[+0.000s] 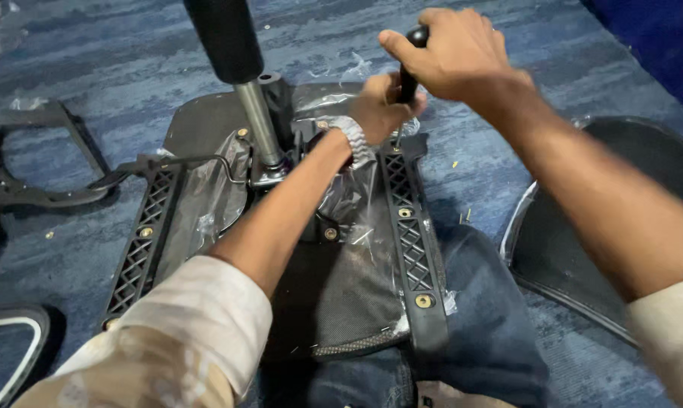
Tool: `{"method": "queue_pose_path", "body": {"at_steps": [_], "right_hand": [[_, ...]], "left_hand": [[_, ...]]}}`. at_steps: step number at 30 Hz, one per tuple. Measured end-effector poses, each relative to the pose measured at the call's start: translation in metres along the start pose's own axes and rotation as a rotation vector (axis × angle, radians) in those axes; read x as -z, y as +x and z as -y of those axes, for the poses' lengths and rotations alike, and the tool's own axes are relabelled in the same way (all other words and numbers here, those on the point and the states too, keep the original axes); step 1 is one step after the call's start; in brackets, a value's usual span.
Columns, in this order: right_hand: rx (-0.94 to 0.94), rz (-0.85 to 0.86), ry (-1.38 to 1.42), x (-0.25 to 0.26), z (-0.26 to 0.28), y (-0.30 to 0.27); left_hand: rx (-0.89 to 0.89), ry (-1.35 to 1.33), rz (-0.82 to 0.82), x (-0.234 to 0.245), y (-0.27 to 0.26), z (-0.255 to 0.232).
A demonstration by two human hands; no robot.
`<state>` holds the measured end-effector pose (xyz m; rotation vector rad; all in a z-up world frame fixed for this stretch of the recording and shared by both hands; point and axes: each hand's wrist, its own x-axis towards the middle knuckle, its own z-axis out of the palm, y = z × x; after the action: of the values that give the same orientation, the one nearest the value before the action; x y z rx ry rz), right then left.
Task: The person uses a screwdriver to tighten screws on the underside of an office chair base. They rotate the base to access different screw locations and continue fastening components together.
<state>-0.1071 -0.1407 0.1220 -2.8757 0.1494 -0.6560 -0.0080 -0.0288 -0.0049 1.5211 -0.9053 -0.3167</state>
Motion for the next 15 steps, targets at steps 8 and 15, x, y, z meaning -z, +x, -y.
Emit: {"method": "queue_pose_path", "body": {"at_steps": [8,15], "right_hand": [[-0.048,0.469,-0.144,0.041,0.018,0.010],[0.268,0.473,-0.227,0.034,0.009,0.026]], "left_hand": [[0.127,0.687,0.039,0.003,-0.015,-0.035],[0.055,0.416,-0.109,0.009,0.008,0.002]]}}
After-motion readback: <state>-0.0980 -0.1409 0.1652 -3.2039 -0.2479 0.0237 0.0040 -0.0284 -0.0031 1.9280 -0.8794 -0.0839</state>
